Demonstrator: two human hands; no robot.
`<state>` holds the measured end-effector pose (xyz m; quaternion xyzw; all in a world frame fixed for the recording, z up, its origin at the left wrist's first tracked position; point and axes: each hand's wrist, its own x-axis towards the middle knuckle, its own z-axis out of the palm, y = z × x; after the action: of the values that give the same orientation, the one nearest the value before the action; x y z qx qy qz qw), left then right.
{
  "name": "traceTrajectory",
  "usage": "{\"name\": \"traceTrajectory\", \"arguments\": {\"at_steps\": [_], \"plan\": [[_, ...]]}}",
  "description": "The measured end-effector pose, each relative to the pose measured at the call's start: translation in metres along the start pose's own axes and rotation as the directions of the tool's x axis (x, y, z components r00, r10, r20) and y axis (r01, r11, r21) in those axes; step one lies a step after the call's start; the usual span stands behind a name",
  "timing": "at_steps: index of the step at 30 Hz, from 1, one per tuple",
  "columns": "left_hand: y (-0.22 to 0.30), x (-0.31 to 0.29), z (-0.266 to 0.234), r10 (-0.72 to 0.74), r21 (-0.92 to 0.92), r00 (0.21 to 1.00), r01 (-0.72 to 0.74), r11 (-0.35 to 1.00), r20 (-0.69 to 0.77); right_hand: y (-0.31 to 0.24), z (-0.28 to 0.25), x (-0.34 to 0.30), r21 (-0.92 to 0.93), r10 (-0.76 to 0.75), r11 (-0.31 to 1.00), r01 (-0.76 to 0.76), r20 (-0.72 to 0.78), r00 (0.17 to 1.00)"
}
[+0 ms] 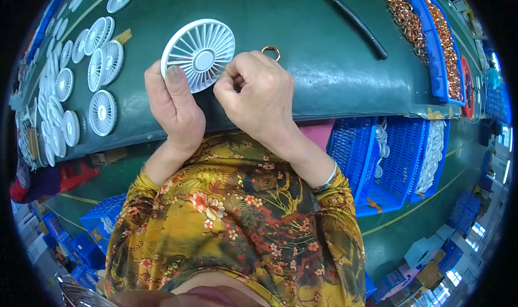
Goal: The person fits metal rings into plastic fan grilles by hand and taps them into place using a mallet on an assembly line table.
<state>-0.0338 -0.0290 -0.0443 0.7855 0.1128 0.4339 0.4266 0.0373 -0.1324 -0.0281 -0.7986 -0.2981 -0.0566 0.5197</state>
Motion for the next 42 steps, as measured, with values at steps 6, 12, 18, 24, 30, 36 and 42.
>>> {"name": "traceTrajectory", "arguments": {"at_steps": [6, 12, 18, 24, 30, 36, 42], "plan": [[-0.006, -0.005, 0.0, 0.021, -0.089, 0.958, -0.048, 0.995, -0.287, 0.015, 0.003, 0.019, -0.362, -0.175, 0.929, 0.071, -0.262, 0.949], [0.002, 0.009, -0.001, -0.484, -0.612, 0.873, 0.349, 0.709, -0.063, -0.009, -0.01, 0.016, -0.022, -0.129, 0.992, 0.127, -0.163, 0.978], [-0.006, 0.014, -0.008, -0.558, -0.703, 0.827, 0.436, 0.561, 0.068, -0.005, -0.035, 0.008, 0.271, 0.013, 0.96, -0.065, 0.191, 0.982], [-0.006, 0.012, -0.005, -0.528, -0.672, 0.845, 0.44, 0.596, 0.085, 0.0, -0.033, 0.01, 0.176, -0.266, 0.959, 0.222, 0.297, 0.917], [-0.017, 0.002, -0.003, -0.373, -0.519, 0.928, 0.329, 0.789, 0.021, 0.007, -0.009, 0.012, -0.073, -0.339, 0.937, 0.341, 0.046, 0.94], [-0.008, 0.001, -0.002, -0.265, -0.437, 0.964, 0.241, 0.866, 0.008, 0.013, 0.0, 0.009, -0.231, -0.431, 0.877, 0.421, 0.011, 0.902], [-0.004, 0.002, -0.002, -0.294, -0.498, 0.954, 0.281, 0.821, 0.053, 0.018, 0.004, 0.008, -0.299, -0.481, 0.842, 0.45, -0.034, 0.876]]}}
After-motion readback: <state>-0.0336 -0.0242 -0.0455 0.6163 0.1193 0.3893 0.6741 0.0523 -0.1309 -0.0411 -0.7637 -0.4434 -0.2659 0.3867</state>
